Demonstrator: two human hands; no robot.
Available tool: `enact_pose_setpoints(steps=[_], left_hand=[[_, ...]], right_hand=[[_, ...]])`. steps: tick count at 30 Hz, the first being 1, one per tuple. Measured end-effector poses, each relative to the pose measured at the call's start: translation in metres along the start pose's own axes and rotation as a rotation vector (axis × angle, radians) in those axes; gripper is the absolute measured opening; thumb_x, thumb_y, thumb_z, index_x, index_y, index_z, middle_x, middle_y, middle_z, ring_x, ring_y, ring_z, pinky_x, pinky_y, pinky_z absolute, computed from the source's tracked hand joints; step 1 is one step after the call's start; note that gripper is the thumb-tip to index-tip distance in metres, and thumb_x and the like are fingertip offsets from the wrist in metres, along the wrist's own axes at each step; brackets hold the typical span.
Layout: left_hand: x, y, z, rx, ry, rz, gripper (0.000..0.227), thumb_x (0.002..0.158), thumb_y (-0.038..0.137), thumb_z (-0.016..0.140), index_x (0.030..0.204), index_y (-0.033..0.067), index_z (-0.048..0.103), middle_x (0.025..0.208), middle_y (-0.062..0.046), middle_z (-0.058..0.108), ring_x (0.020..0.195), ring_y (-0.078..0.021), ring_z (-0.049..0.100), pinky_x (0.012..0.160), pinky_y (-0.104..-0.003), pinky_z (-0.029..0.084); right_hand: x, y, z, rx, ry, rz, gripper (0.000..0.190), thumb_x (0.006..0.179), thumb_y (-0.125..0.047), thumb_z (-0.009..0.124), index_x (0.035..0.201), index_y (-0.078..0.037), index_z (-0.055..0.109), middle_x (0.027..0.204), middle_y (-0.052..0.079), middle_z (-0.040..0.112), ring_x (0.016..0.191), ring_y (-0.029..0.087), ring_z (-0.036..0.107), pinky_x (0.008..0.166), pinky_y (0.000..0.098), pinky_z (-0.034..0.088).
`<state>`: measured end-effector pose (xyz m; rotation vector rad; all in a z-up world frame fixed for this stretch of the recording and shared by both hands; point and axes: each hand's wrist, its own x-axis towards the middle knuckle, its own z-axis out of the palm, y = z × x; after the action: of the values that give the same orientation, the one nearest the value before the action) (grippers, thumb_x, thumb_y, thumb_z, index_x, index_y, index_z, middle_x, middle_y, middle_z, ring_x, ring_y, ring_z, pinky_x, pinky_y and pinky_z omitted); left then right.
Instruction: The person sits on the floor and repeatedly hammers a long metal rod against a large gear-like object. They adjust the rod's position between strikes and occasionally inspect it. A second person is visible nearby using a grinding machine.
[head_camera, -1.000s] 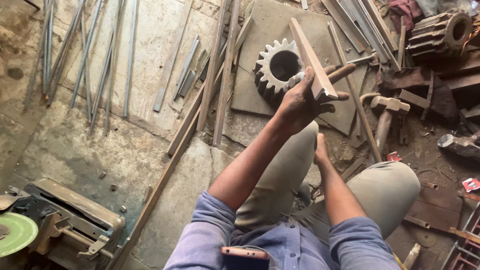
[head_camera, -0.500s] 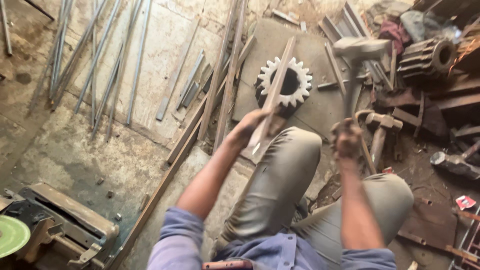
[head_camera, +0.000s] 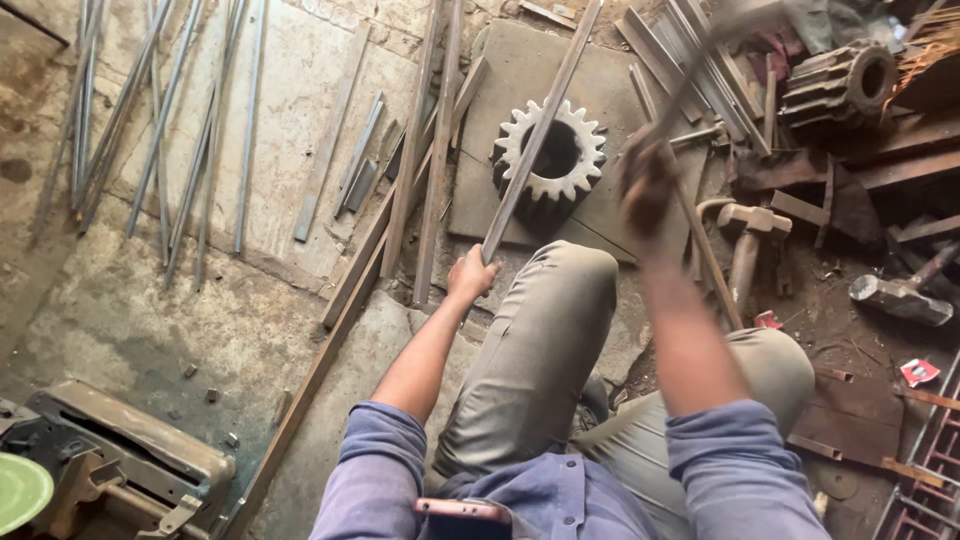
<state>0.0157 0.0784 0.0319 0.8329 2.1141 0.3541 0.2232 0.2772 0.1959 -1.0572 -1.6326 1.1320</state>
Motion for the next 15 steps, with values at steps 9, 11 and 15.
enact_pose_setpoints(steps=[9, 11, 15], left_hand=[[0.011, -0.015, 0.012, 0.084, 0.206, 0.192, 0.06, 0.084, 0.042, 0.076, 0.128, 0.0079, 0.053, 0.097, -0.025, 0.073, 0.088, -0.0436, 0.068, 0.078, -0.054, 0.054], [0.002, 0.006, -0.009, -0.358, -0.062, 0.099, 0.048, 0.093, 0.043, 0.069, 0.122, 0.0094, 0.052, 0.088, -0.02, 0.069, 0.07, -0.03, 0.065, 0.067, -0.049, 0.054], [-0.014, 0.068, -0.057, -1.276, -0.63, 0.176, 0.034, 0.106, 0.039, 0.052, 0.112, 0.005, 0.052, 0.077, -0.013, 0.063, 0.056, -0.0234, 0.061, 0.054, -0.039, 0.054]], right_hand=[[-0.126, 0.131, 0.002, -0.423, -0.064, 0.525, 0.052, 0.102, -0.053, 0.06, 0.104, -0.002, 0.069, 0.084, 0.018, 0.07, 0.078, 0.023, 0.063, 0.071, 0.0439, 0.05], [-0.149, 0.157, -0.011, -0.409, -0.07, 0.511, 0.046, 0.101, -0.047, 0.059, 0.105, -0.002, 0.069, 0.089, 0.018, 0.071, 0.082, 0.024, 0.066, 0.072, 0.0443, 0.051], [-0.184, 0.204, -0.024, -0.456, -0.118, 0.378, 0.037, 0.097, -0.036, 0.058, 0.107, -0.003, 0.069, 0.099, 0.018, 0.074, 0.089, 0.027, 0.071, 0.074, 0.0453, 0.052]])
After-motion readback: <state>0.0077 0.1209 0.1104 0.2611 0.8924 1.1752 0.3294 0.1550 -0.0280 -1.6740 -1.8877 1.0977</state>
